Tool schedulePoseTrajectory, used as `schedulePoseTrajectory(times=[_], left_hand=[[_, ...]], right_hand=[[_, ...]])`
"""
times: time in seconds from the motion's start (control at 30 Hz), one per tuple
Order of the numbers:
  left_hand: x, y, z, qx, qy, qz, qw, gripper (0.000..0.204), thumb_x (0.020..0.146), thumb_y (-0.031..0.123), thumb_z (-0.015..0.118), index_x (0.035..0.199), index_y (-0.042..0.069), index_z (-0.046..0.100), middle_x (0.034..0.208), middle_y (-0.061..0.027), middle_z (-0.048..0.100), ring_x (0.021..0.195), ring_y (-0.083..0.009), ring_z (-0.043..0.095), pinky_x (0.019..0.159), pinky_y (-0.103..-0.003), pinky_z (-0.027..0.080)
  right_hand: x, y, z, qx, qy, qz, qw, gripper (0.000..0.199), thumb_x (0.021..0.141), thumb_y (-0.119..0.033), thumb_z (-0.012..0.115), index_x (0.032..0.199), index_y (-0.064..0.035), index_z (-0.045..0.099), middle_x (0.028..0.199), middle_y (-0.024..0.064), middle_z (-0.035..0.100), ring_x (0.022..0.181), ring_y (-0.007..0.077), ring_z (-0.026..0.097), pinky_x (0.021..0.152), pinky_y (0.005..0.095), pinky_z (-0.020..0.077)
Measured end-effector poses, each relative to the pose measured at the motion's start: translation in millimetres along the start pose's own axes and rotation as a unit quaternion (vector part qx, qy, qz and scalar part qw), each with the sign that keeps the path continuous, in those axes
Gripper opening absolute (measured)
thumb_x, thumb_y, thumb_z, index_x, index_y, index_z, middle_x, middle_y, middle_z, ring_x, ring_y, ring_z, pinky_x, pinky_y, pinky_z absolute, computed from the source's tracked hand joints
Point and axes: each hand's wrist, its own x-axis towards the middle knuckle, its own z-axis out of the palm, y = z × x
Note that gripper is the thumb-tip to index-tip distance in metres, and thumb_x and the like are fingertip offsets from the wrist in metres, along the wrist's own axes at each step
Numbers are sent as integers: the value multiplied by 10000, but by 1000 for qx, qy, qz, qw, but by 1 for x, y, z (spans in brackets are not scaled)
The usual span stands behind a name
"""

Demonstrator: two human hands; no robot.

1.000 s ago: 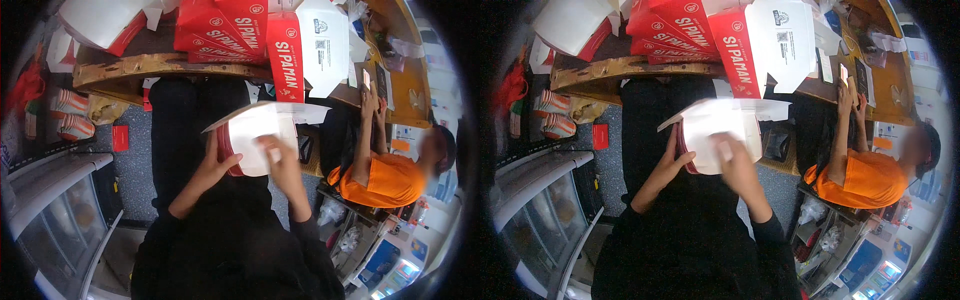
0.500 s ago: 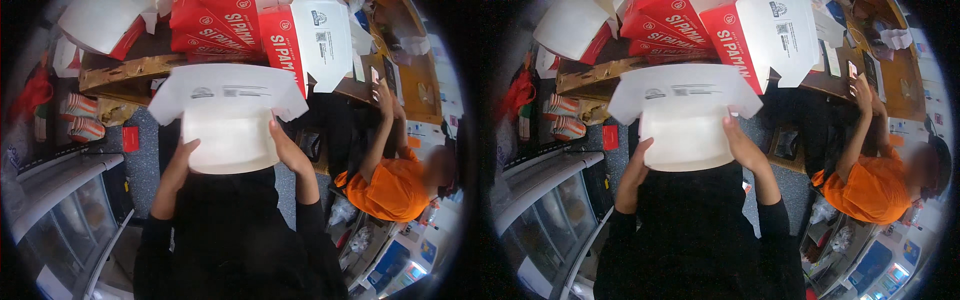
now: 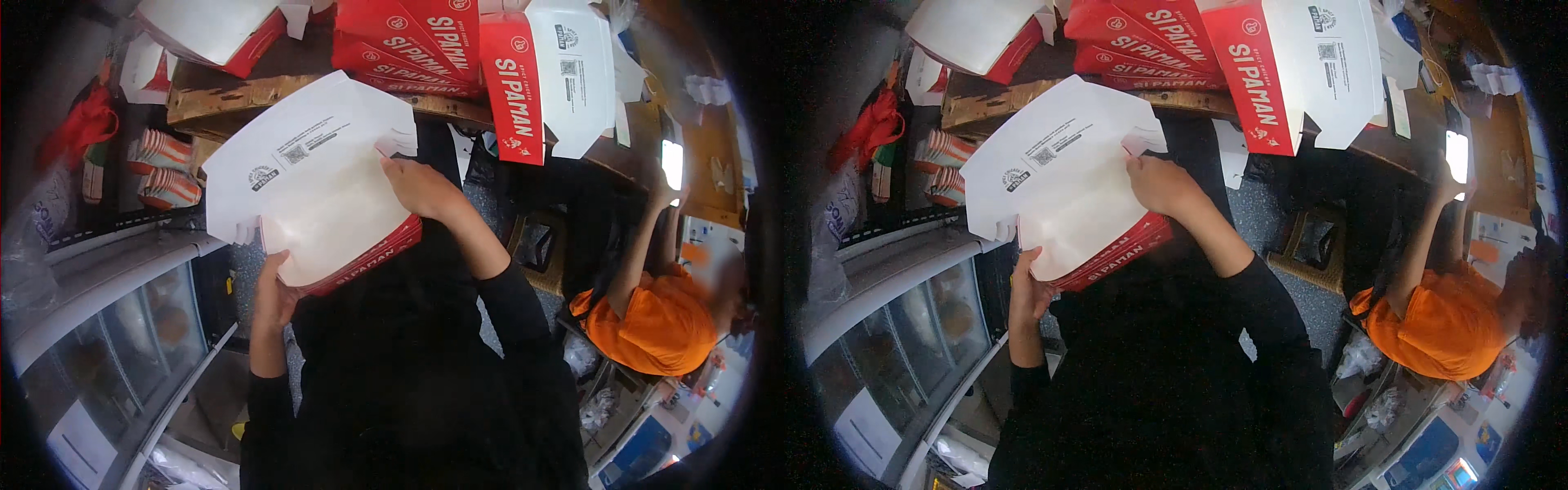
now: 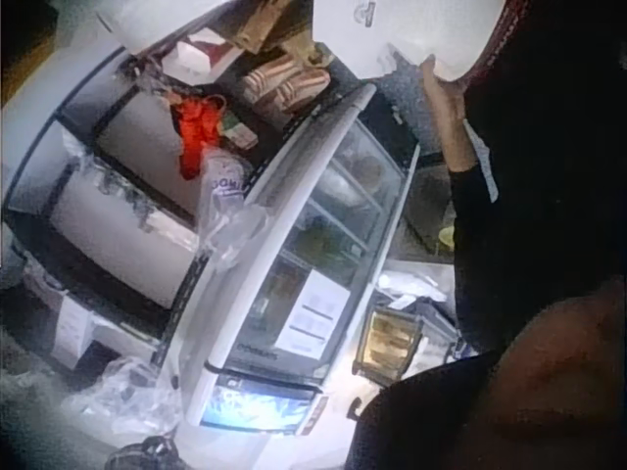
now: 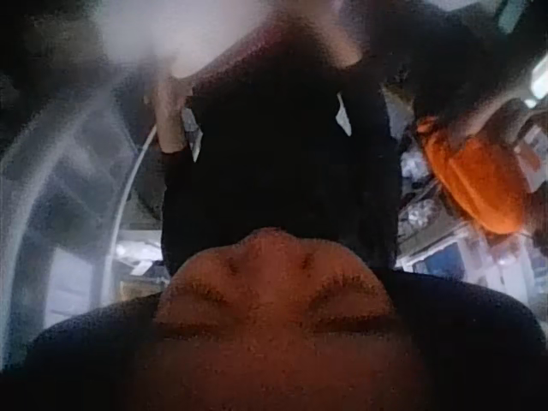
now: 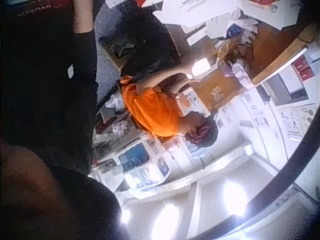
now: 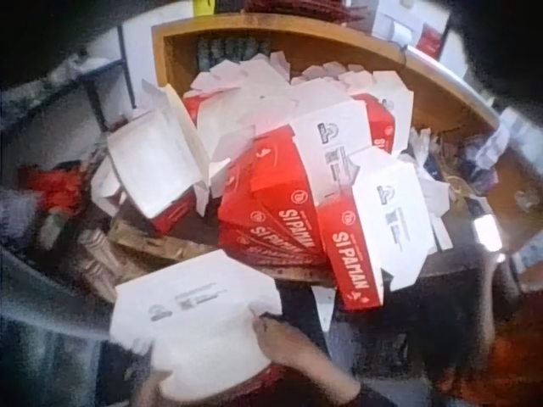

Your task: The person assembles red and white branded cardboard boxes by folding the flat pieces into shape and tucking the flaps to secure the structure. The person works at a cluttered counter, handling the boxes one by one and stacking the finished units on the table.

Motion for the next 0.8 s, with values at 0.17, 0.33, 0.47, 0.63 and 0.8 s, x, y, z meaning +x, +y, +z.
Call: schedulePoseTrajectory(times=[0.17, 0.33, 0.47, 0.63, 0.8], left_hand=[[19, -19, 0, 63, 35, 77, 994, 524, 817, 381, 473, 1182, 20, 366, 1055, -130, 505, 850, -199, 572, 608, -334, 513], [15, -16, 16, 169, 59, 113, 977, 580, 861, 309, 453, 1289, 38, 171, 1239, -164, 335, 1142, -233, 367, 919, -332, 337], [8, 0, 24, 140, 21, 80, 987, 600, 861, 341, 455, 1298, 40, 174, 1260, -151, 332, 1157, -224, 356, 933, -330, 325], [15, 6, 13, 3, -45, 21, 999, 618, 860, 468, 377, 1285, 35, 257, 1246, -137, 385, 1145, -229, 386, 924, -344, 348], [-2, 22, 3, -64, -27, 23, 997, 652, 845, 531, 334, 1245, 16, 335, 1206, -143, 433, 1081, -230, 454, 893, -340, 382]], right_hand=[[23, 52, 44, 320, 67, -44, 944, 676, 874, -501, 207, 1261, 48, 278, 1241, 228, 384, 1181, 321, 344, 980, 320, 242], [9, 65, 54, 250, 136, 13, 959, 689, 872, -508, 220, 1249, 65, 295, 1198, 227, 427, 1160, 291, 377, 969, 298, 257], [5, 56, 35, 401, -13, -34, 915, 697, 862, -517, 269, 1260, 56, 260, 1193, 192, 414, 1165, 240, 354, 965, 295, 264], [14, 50, 45, 494, -20, -46, 868, 802, 833, -570, 307, 1300, 35, 66, 1305, 160, 234, 1225, 224, 232, 988, 319, 234], [11, 32, 48, 457, -50, -13, 888, 764, 841, -573, 279, 1336, -77, -24, 1362, 133, 162, 1230, 220, 253, 946, 332, 311]])
